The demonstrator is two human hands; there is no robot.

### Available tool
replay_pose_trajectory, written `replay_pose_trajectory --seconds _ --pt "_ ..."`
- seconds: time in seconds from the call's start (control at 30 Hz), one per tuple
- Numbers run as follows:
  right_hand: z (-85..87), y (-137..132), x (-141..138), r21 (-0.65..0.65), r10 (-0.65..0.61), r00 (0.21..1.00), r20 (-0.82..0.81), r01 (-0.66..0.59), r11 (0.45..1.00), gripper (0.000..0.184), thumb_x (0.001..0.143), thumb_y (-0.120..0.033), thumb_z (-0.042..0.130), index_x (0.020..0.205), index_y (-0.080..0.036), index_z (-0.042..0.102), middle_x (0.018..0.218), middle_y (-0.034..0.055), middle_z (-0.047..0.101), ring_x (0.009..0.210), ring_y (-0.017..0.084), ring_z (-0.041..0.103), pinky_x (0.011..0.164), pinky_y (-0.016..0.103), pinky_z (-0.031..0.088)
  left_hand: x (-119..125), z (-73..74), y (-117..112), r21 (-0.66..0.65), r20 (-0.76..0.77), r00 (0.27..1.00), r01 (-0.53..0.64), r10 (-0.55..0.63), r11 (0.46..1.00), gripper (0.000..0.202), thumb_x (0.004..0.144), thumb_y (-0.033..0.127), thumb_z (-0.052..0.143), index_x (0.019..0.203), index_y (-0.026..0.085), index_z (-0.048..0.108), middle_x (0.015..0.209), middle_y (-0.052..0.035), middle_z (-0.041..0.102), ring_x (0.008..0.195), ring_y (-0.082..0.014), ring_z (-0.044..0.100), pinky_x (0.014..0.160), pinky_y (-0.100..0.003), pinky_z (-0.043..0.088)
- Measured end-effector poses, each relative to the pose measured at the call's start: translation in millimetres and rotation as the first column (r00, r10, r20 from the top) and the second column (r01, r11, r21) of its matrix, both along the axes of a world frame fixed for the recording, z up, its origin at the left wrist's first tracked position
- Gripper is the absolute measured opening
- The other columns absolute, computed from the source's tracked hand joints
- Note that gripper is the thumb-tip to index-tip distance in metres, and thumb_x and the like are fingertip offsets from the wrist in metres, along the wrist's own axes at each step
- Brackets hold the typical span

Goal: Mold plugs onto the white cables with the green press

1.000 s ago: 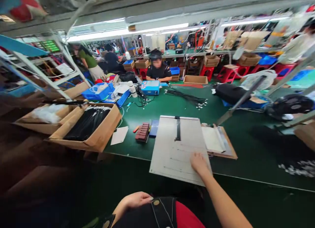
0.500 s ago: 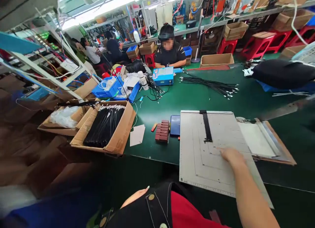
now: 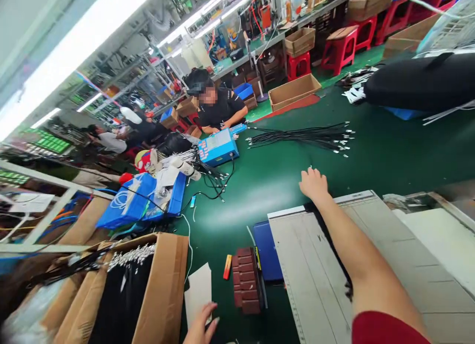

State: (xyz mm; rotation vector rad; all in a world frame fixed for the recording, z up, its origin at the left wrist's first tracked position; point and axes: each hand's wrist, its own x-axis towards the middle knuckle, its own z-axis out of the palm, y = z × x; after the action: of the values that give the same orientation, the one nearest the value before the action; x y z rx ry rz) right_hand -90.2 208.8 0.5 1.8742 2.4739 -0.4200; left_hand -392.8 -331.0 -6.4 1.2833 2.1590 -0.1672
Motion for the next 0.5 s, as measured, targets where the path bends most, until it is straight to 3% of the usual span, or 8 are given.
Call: replay_pose_trajectory --seconds 0.13,0.2,0.3,0.37,0.4,0.5 --pt "-17.2 81.8 -15.7 -0.072 -0.036 0.999 0.041 0.039 0.997 0.06 0.095 -0.038 0.05 0.147 -0.01 0.041 0.159 0.0233 0.031 0.146 0.037 0.028 0.114 0.053 0.032 -9.5 -21.6 59.3 0.22 0.011 0.998 -0.064 0.063 0.973 0.054 0.087 0.036 0.044 0.136 0.022 0.063 0.146 -0.011 0.056 0.135 -0.0286 0.054 0.112 -0.044 0.045" --pt "-29.0 123.2 -17.3 -0.092 -0.083 0.996 0.044 0.087 0.992 0.078 0.093 -0.047 0.053 0.154 -0.006 0.027 0.162 0.0279 0.02 0.149 0.041 0.021 0.116 0.058 0.027 -9.2 -32.7 87.7 0.339 -0.01 1.0 0.024 -0.021 0.94 0.058 0.09 0.037 0.047 0.145 0.021 0.055 0.155 -0.0135 0.045 0.141 -0.0299 0.046 0.113 -0.047 0.044" --pt "-52.8 177.4 -26.1 -0.074 -0.15 0.988 0.021 0.151 0.986 0.105 0.088 -0.061 0.057 0.158 -0.001 0.007 0.163 0.0333 0.001 0.151 0.046 0.006 0.118 0.064 0.015 3.4 -60.6 112.9 0.444 -0.09 0.966 0.256 -0.241 0.859 0.076 0.084 0.049 0.061 0.153 0.022 0.044 0.162 -0.017 0.031 0.147 -0.039 0.033 0.115 -0.059 0.038" --pt "-69.8 207.4 -39.2 -0.044 -0.159 0.987 0.0 0.159 0.986 0.116 0.085 -0.066 0.061 0.157 0.001 0.0 0.162 0.0351 -0.005 0.151 0.047 -0.001 0.118 0.065 0.01 16.6 -88.4 114.8 0.477 -0.163 0.939 0.345 -0.304 0.808 0.084 0.075 0.058 0.07 0.149 0.026 0.049 0.158 -0.0186 0.039 0.144 -0.0444 0.037 0.11 -0.066 0.04" --pt "-77.3 221.1 -47.1 -0.028 -0.148 0.989 -0.004 0.148 0.989 0.119 0.085 -0.068 0.061 0.157 0.003 -0.002 0.161 0.0361 -0.009 0.151 0.047 -0.002 0.118 0.065 0.01 23.3 -103.9 112.0 0.501 -0.208 0.937 0.349 -0.282 0.792 0.079 0.072 0.058 0.072 0.144 0.029 0.056 0.153 -0.0178 0.047 0.14 -0.0448 0.044 0.107 -0.067 0.042" --pt "-94.2 259.8 -68.2 0.042 -0.069 0.997 0.026 0.068 0.997 0.12 0.088 -0.073 0.052 0.155 0.009 -0.006 0.151 0.0379 -0.034 0.15 0.049 -0.002 0.114 0.065 0.012 40.1 -146.6 95.7 0.542 -0.323 0.941 0.272 -0.101 0.795 0.043 0.075 0.043 0.07 0.118 0.046 0.071 0.126 -0.0072 0.071 0.12 -0.0377 0.064 0.098 -0.062 0.052"
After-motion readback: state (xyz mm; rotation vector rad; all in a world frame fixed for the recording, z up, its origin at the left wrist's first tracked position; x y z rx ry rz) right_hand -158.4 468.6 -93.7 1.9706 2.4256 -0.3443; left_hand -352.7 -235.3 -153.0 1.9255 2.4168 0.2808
